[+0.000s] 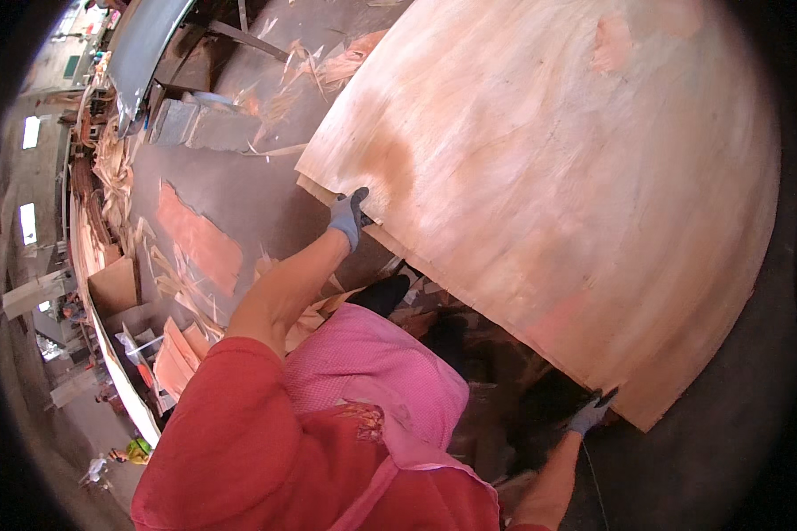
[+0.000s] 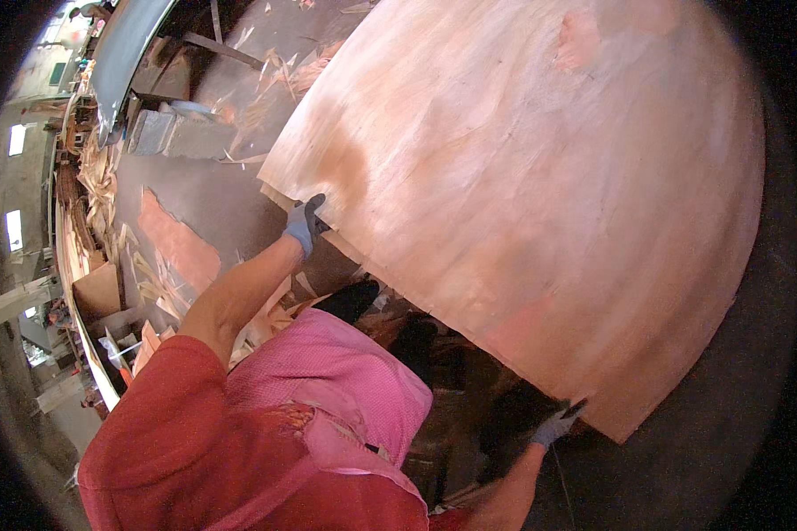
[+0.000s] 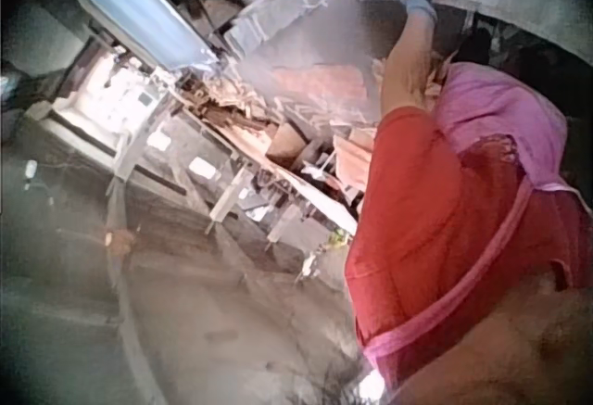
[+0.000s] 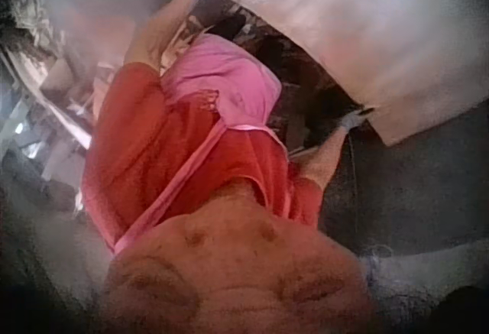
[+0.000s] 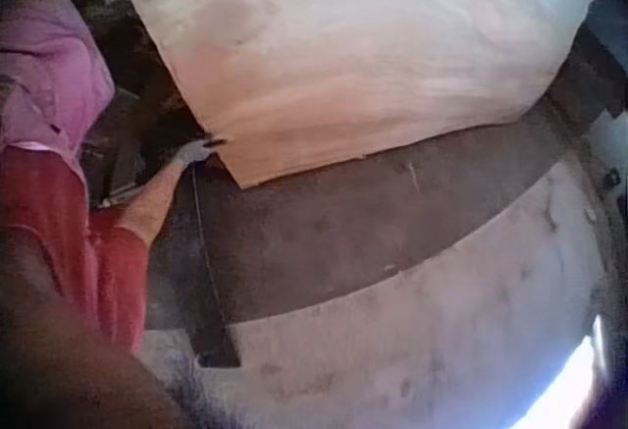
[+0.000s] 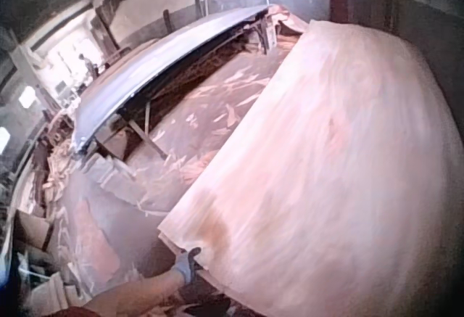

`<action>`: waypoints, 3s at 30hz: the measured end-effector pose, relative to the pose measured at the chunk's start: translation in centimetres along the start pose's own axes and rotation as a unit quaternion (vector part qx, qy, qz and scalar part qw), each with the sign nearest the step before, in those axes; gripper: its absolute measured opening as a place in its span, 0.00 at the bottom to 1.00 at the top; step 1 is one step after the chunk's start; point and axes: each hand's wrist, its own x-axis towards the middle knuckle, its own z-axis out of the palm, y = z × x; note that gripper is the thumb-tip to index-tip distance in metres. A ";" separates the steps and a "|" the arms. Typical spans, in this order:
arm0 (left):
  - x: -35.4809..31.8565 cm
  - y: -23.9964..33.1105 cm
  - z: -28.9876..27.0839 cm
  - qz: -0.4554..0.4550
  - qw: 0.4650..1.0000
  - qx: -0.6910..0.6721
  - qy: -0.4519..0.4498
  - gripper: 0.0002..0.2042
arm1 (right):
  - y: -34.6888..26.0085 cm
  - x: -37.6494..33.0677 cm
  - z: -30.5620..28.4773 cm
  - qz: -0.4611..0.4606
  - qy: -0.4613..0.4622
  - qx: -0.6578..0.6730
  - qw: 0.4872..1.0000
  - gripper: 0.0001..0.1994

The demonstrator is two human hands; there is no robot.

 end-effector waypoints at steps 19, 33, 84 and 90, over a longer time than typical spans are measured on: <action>-5.6 -1.3 -0.7 -0.118 0.982 0.148 -0.027 0.31 | 3.8 1.0 2.8 -0.064 0.008 -0.031 0.997 0.28; -4.5 -3.6 -0.1 -0.137 0.985 0.105 -0.031 0.16 | 3.4 -1.0 3.4 -0.055 0.026 -0.018 0.998 0.26; 0.1 -4.6 -1.6 -0.113 0.967 0.221 -0.048 0.16 | 5.1 -8.4 -1.6 0.139 0.102 -0.073 0.982 0.33; 4.0 -6.8 -2.7 -0.096 0.978 0.159 -0.092 0.19 | 8.2 -6.1 -9.1 0.186 0.145 -0.140 0.962 0.28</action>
